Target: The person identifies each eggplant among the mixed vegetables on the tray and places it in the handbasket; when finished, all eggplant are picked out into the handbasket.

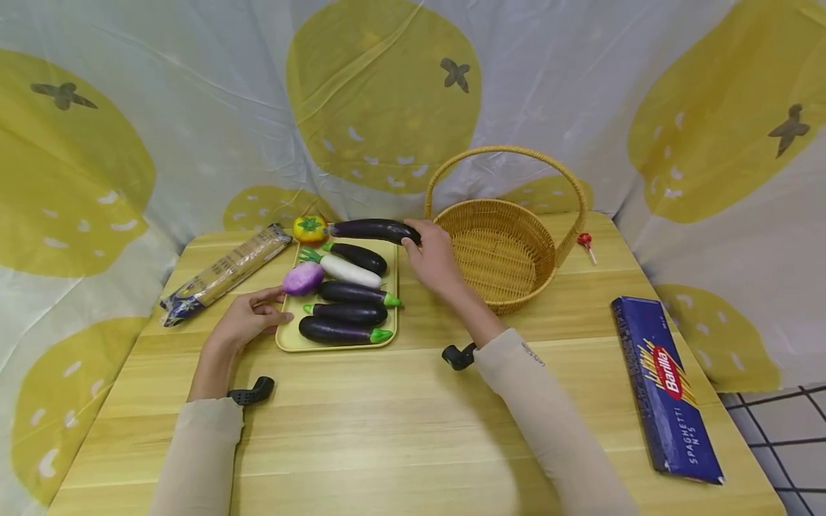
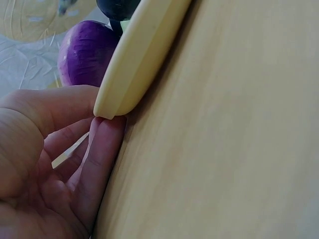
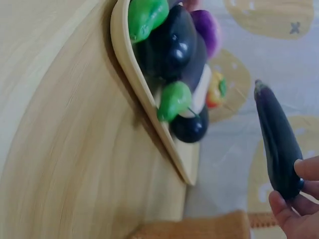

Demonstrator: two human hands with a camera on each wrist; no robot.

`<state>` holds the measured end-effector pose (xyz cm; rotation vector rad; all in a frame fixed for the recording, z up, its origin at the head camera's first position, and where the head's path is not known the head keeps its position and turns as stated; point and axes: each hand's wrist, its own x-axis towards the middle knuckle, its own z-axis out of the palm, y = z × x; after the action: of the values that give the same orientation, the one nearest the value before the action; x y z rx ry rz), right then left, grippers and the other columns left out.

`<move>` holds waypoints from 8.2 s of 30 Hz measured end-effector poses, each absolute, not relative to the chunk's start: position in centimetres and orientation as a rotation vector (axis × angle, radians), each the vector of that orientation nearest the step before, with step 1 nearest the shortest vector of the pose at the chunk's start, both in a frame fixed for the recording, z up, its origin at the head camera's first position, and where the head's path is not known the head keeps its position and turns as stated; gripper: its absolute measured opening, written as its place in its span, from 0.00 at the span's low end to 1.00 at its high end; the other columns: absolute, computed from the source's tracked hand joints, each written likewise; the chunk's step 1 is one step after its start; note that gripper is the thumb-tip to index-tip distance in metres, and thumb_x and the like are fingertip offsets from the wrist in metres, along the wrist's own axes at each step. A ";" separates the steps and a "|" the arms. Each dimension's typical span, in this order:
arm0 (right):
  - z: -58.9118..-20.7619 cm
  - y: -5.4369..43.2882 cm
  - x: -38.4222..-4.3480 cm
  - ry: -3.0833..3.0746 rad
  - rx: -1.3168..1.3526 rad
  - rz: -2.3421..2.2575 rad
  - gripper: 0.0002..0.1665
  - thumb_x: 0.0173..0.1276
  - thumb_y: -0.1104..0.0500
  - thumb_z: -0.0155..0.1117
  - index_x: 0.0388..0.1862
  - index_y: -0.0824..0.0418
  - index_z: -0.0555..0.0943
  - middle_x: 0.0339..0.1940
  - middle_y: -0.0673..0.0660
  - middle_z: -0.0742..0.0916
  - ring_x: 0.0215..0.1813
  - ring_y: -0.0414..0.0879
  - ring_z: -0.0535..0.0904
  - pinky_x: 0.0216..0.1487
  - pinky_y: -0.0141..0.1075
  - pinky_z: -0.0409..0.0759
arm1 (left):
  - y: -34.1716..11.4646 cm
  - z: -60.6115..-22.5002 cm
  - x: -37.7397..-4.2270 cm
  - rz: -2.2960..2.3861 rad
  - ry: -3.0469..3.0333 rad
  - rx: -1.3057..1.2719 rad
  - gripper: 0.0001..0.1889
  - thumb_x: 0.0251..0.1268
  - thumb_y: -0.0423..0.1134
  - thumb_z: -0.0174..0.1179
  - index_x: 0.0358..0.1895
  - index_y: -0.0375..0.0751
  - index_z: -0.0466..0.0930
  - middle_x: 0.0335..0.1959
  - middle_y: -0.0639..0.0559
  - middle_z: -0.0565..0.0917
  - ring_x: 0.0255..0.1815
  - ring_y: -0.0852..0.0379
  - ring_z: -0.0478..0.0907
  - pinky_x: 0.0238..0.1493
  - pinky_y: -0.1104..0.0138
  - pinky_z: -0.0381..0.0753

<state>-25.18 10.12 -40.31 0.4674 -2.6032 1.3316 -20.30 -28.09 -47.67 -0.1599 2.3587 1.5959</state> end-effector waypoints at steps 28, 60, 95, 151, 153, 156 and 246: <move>-40.3 25.9 -21.8 -2.681 0.206 1.381 0.27 0.82 0.53 0.56 0.76 0.56 0.73 0.71 0.66 0.77 0.66 0.64 0.79 0.56 0.41 0.82 | -28.4 -47.8 -20.4 1.612 2.328 -0.177 0.41 0.64 0.33 0.72 0.79 0.42 0.65 0.66 0.40 0.73 0.39 0.68 0.81 0.42 0.71 0.87; -43.3 26.5 -28.3 -2.945 -0.161 1.182 0.32 0.81 0.61 0.50 0.81 0.66 0.61 0.78 0.74 0.66 0.70 0.74 0.66 0.62 0.63 0.74 | -28.3 -47.5 -20.2 1.612 2.312 -0.177 0.40 0.65 0.33 0.71 0.79 0.43 0.64 0.69 0.37 0.72 0.38 0.69 0.80 0.40 0.71 0.87; -41.5 23.9 -25.1 -2.773 0.160 1.310 0.38 0.76 0.42 0.63 0.75 0.63 0.70 0.72 0.67 0.77 0.72 0.63 0.72 0.68 0.57 0.77 | -28.4 -48.1 -20.2 1.640 2.333 -0.142 0.38 0.65 0.33 0.70 0.78 0.42 0.66 0.66 0.40 0.73 0.40 0.69 0.81 0.40 0.70 0.88; -45.7 6.3 -28.2 -2.847 0.472 1.553 0.32 0.75 0.44 0.65 0.70 0.61 0.77 0.67 0.60 0.82 0.66 0.55 0.79 0.66 0.49 0.80 | -28.4 -47.8 -20.2 1.638 2.349 -0.150 0.38 0.64 0.32 0.71 0.77 0.41 0.68 0.68 0.36 0.74 0.39 0.69 0.81 0.40 0.69 0.88; -46.1 6.1 -28.3 -2.868 0.457 1.549 0.32 0.75 0.44 0.65 0.70 0.60 0.77 0.67 0.58 0.81 0.66 0.55 0.78 0.66 0.49 0.80 | -28.4 -47.8 -20.2 1.641 2.341 -0.154 0.38 0.64 0.32 0.70 0.77 0.41 0.67 0.69 0.36 0.73 0.39 0.70 0.81 0.40 0.70 0.88; -46.4 5.9 -28.4 -2.896 0.449 1.529 0.33 0.75 0.43 0.65 0.72 0.59 0.76 0.69 0.57 0.79 0.68 0.55 0.78 0.66 0.49 0.80 | -28.3 -47.9 -20.2 1.635 2.339 -0.163 0.38 0.65 0.31 0.70 0.78 0.40 0.66 0.70 0.35 0.73 0.39 0.70 0.80 0.40 0.70 0.88; -41.8 26.5 -24.4 -3.007 0.354 0.984 0.28 0.74 0.64 0.62 0.72 0.69 0.73 0.67 0.74 0.78 0.44 0.64 0.80 0.51 0.56 0.79 | -28.1 -47.7 -20.2 1.610 2.355 -0.188 0.38 0.64 0.32 0.71 0.77 0.44 0.68 0.67 0.39 0.74 0.40 0.69 0.81 0.40 0.70 0.88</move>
<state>-24.45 26.46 -41.80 0.3536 -3.0067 0.9840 -20.21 -28.12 -47.74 -0.1879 2.3552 1.6101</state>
